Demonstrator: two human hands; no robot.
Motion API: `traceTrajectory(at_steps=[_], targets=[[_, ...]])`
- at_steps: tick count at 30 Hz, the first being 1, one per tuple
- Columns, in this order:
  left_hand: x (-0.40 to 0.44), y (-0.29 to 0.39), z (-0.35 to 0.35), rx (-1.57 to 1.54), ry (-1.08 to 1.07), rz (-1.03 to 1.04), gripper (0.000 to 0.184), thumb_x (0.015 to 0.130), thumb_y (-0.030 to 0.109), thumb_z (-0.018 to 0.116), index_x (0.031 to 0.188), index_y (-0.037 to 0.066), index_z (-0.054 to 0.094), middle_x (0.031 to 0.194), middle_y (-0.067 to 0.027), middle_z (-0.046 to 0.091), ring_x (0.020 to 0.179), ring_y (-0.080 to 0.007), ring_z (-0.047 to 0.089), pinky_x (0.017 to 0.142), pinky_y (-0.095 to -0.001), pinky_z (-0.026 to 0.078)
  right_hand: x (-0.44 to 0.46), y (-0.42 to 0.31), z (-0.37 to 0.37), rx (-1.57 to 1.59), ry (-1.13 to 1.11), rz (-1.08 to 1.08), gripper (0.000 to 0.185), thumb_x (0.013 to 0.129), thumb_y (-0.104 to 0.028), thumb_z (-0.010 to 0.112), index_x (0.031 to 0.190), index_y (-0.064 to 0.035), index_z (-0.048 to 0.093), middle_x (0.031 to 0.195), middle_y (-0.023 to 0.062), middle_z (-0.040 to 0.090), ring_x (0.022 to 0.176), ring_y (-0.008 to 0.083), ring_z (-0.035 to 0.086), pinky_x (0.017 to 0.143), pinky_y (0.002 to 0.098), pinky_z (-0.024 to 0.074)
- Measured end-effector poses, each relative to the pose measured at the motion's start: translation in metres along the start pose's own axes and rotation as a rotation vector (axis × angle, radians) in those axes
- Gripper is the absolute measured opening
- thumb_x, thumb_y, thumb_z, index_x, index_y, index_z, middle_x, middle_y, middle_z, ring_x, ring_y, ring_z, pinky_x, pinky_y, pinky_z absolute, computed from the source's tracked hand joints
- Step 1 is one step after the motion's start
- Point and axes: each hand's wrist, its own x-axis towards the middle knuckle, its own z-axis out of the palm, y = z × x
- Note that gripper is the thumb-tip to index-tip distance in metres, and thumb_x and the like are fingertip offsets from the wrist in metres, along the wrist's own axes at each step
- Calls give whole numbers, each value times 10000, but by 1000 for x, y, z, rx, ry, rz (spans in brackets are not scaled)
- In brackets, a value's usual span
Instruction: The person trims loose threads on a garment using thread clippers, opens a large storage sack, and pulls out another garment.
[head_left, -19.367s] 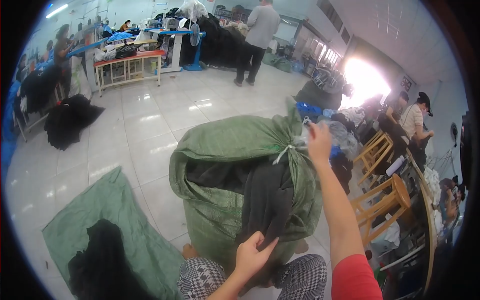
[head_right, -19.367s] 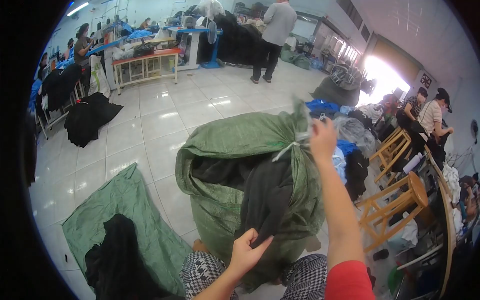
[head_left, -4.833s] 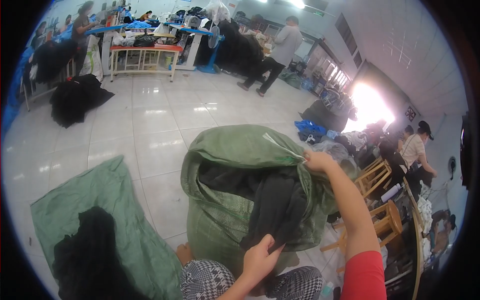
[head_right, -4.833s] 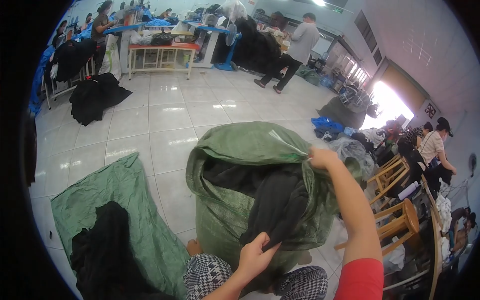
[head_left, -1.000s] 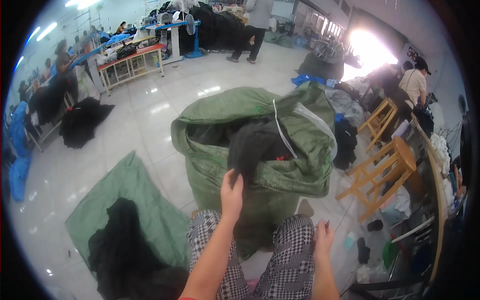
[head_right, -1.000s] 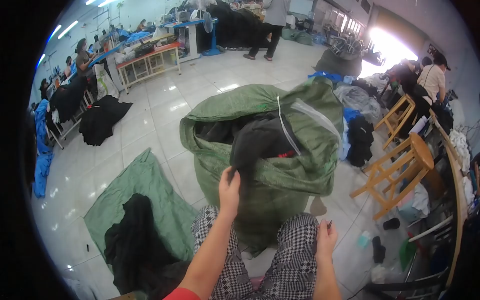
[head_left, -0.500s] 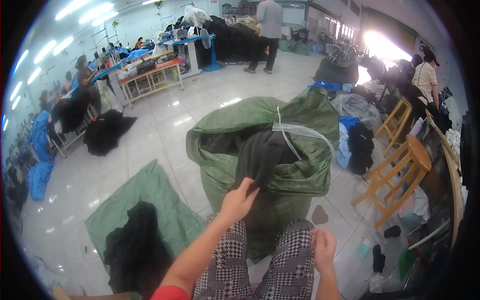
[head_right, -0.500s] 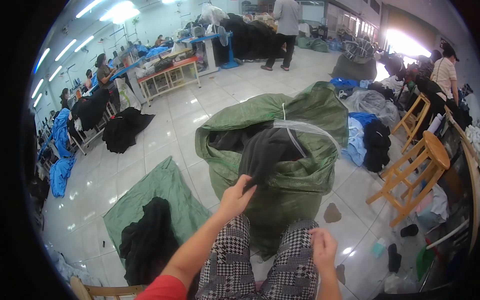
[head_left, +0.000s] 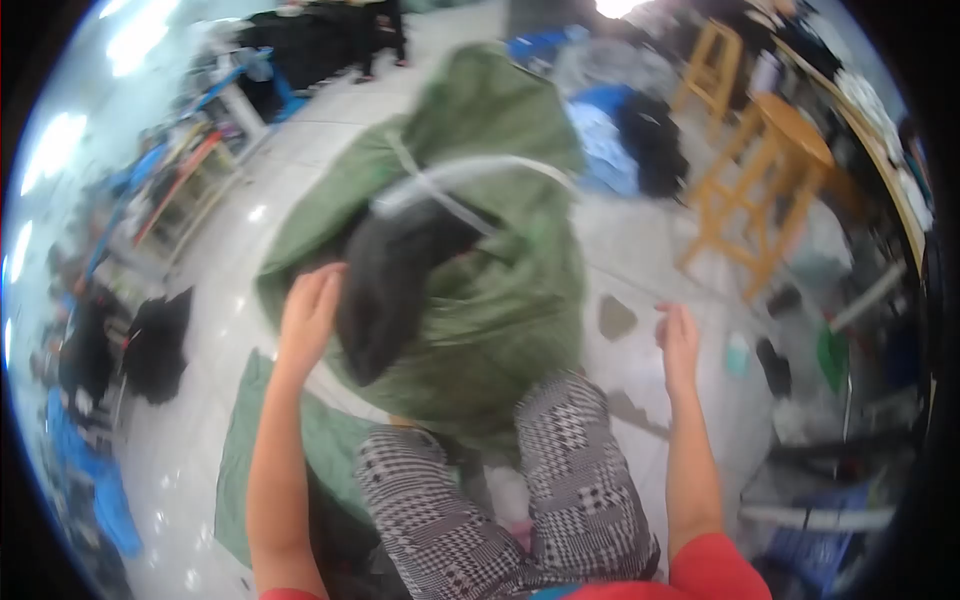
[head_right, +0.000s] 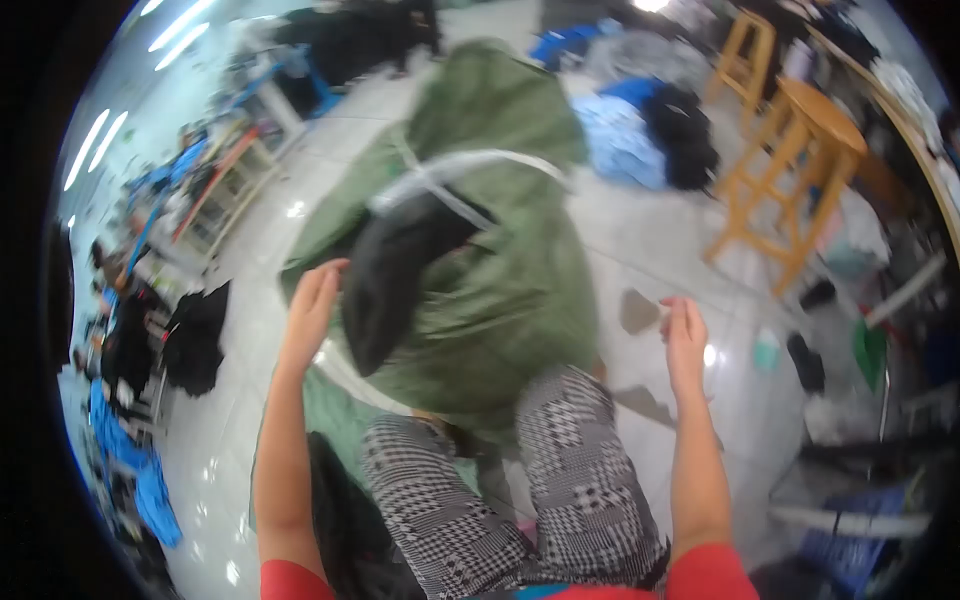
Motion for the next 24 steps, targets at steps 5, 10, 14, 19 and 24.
traceTrajectory(at_steps=[5,10,14,19,24], targets=[[-22,12,108,552,117,140,415,964,258,399,1328,93,508,1450,-173,339,1303,-382,314,1089,-462,230,0,225,-79,-563,107,396,314,913,-348,515,1032,-81,630,862,140,670,849,249,641,747,367,481],[-29,-15,136,628,382,375,511,1004,404,277,1301,70,526,1432,-212,376,1304,-392,349,1075,-502,236,-57,308,-94,-899,-179,568,350,851,-343,559,1092,-100,634,1041,196,656,1013,336,622,876,423,483],[-24,-39,123,511,342,345,608,1016,462,209,1353,12,441,1460,-205,325,1344,-363,305,1112,-467,206,-65,321,-108,-1005,-301,695,468,834,-372,586,1224,-113,570,1155,200,608,1083,363,580,926,449,464],[-19,-165,78,353,435,91,674,1014,475,240,1439,-48,229,1487,-209,261,1365,-340,260,1136,-434,166,-31,284,-143,-1004,-97,782,480,838,-304,578,1264,-91,519,1241,176,546,1142,359,537,934,464,455],[22,-44,150,114,517,70,497,945,329,393,1299,-20,421,1327,-156,444,1242,-274,419,1091,-425,252,19,327,-222,-1049,170,831,514,830,-280,587,1295,-92,477,1261,176,524,1138,357,538,929,462,459]])
